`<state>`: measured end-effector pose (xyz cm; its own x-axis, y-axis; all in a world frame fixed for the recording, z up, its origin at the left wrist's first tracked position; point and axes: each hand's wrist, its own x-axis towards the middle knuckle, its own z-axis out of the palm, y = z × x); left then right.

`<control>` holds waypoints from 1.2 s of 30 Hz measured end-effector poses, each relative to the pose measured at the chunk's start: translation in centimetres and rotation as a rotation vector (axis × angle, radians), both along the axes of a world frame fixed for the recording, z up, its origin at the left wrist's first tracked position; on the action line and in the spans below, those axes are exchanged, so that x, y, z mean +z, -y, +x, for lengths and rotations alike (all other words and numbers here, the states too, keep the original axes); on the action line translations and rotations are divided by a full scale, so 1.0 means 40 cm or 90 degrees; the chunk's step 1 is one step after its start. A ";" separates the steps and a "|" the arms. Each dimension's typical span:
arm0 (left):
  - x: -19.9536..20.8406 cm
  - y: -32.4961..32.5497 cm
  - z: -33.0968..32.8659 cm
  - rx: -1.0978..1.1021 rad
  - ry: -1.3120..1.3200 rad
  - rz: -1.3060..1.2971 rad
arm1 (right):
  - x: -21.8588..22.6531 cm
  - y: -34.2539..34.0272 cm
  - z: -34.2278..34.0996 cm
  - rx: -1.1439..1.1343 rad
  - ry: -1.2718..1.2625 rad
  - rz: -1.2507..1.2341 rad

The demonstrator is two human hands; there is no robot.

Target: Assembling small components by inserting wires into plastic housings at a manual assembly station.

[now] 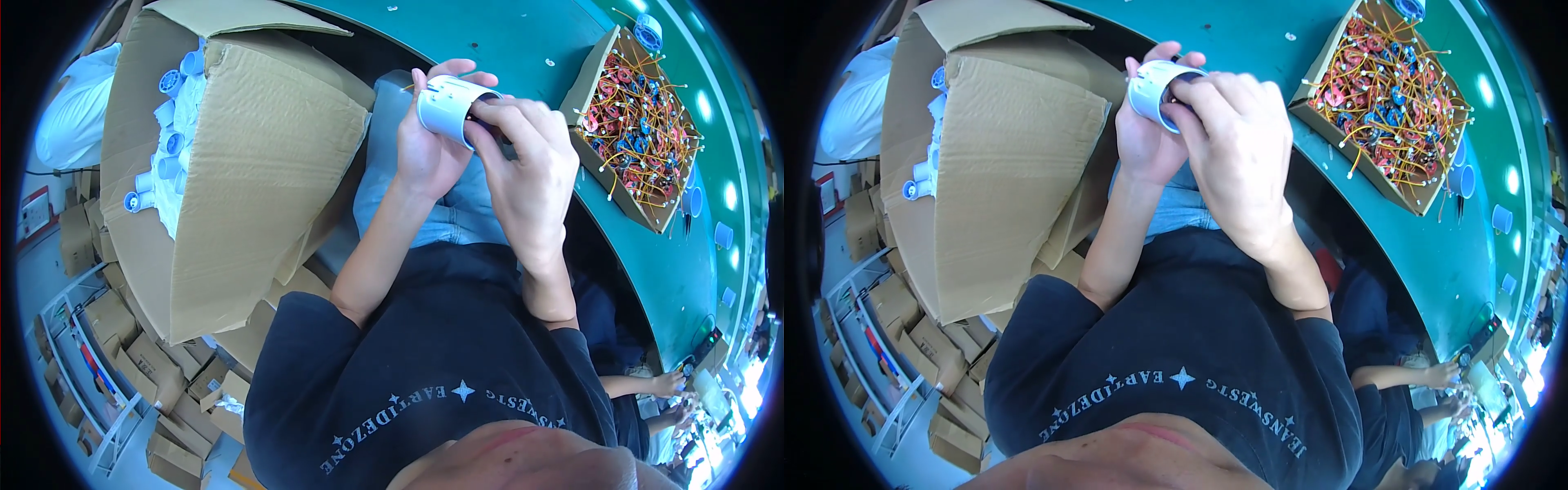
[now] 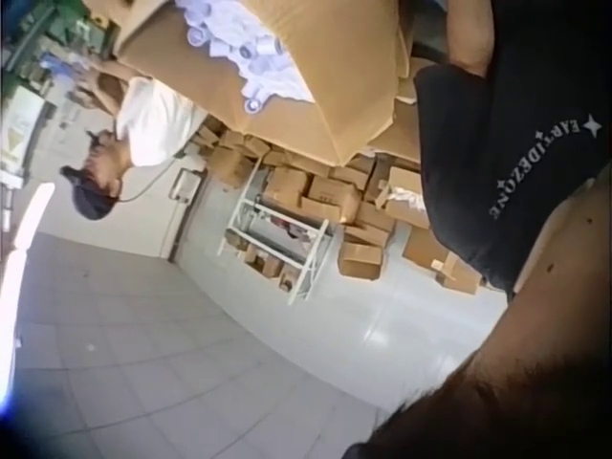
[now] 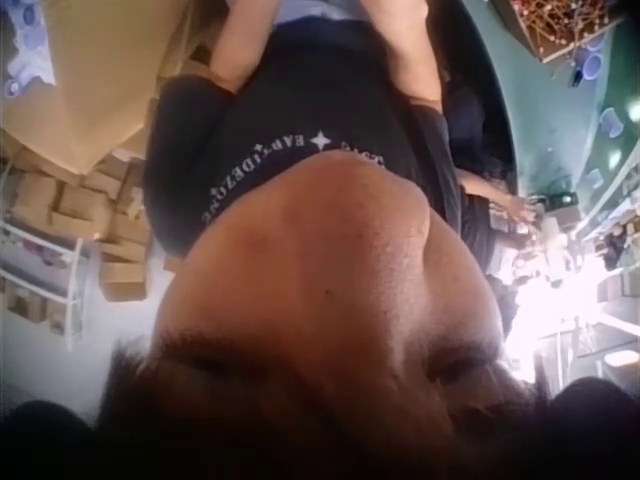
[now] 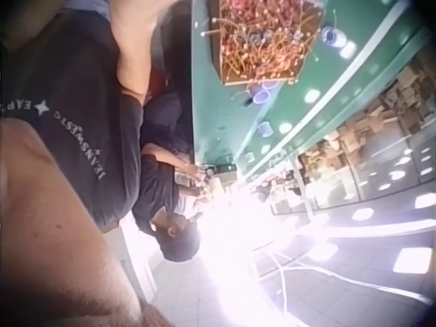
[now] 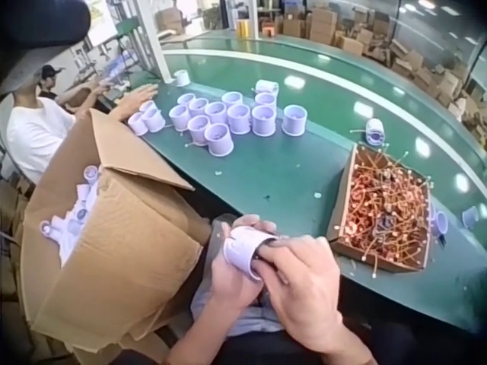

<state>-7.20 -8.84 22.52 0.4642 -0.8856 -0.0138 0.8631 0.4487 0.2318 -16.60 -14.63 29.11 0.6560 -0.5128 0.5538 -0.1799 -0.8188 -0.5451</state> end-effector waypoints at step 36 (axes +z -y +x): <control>0.068 -0.068 -0.011 0.119 0.526 0.228 | -0.049 0.035 -0.050 0.105 0.075 0.136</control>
